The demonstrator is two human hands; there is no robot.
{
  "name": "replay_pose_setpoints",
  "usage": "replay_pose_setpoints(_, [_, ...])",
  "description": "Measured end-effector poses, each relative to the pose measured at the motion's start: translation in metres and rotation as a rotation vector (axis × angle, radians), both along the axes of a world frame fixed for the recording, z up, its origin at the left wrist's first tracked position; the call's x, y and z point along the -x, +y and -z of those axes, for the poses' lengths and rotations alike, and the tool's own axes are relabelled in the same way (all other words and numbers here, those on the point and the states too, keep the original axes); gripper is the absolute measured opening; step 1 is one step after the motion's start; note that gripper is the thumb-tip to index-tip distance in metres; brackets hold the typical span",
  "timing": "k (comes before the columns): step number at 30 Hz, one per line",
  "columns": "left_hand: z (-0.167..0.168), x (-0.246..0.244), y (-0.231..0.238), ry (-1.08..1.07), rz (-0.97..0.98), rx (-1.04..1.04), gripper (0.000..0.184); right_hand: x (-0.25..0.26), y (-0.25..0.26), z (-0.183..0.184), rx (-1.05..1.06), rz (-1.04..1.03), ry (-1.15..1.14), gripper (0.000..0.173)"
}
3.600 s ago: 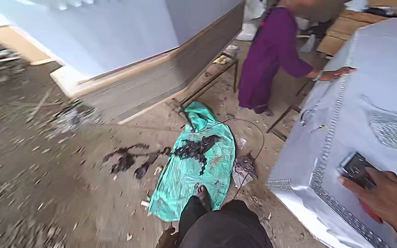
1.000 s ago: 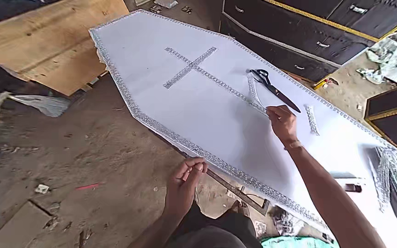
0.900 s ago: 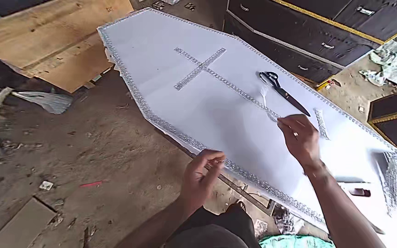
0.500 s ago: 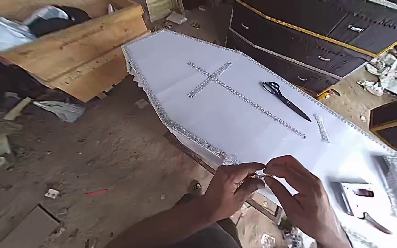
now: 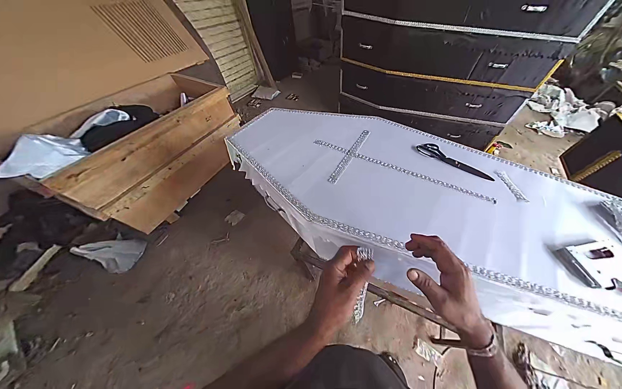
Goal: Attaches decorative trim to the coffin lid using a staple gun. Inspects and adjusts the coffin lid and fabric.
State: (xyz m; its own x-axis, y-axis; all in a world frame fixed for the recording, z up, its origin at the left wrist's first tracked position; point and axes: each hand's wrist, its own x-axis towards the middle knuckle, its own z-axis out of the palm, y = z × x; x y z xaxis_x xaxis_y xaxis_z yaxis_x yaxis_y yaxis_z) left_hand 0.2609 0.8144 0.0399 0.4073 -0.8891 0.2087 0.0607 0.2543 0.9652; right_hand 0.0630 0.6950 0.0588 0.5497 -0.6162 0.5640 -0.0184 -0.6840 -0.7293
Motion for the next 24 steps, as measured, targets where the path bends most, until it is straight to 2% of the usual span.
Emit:
replay_pose_setpoints(3, [0.023,-0.042,0.030,-0.033,-0.015,-0.042,0.016,-0.063,0.037,0.025,-0.108,0.054,-0.053,0.066])
replay_pose_setpoints(5, [0.029,-0.072,0.046,-0.019,-0.009,-0.103,0.015,-0.095,0.062,0.038,-0.175,0.033,0.008,0.070])
replay_pose_setpoints(8, [0.027,-0.102,0.058,0.134,0.077,-0.217,0.017,-0.125,0.096,0.047,-0.268,-0.025,0.159,0.080])
replay_pose_setpoints(10, [0.025,-0.111,0.059,0.206,0.123,-0.218,0.015,-0.140,0.110,0.048,-0.298,-0.033,0.215,0.080])
replay_pose_setpoints(13, [0.025,-0.110,0.062,0.213,0.178,-0.207,0.014,-0.147,0.124,0.047,-0.394,0.001,0.213,0.064])
replay_pose_setpoints(17, [0.037,-0.111,0.056,0.133,0.189,-0.177,0.012,-0.141,0.133,0.044,-0.586,0.146,0.160,0.031])
replay_pose_setpoints(20, [0.046,-0.110,0.040,0.054,0.199,-0.155,0.012,-0.125,0.131,0.048,-0.614,0.224,0.119,0.014])
replay_pose_setpoints(22, [0.053,-0.102,0.022,-0.087,0.150,-0.082,0.015,-0.111,0.130,0.056,-0.645,0.294,0.044,0.012])
replay_pose_setpoints(24, [0.071,-0.090,-0.002,-0.406,0.035,0.086,0.017,-0.096,0.129,0.066,-0.760,0.357,-0.127,0.011])
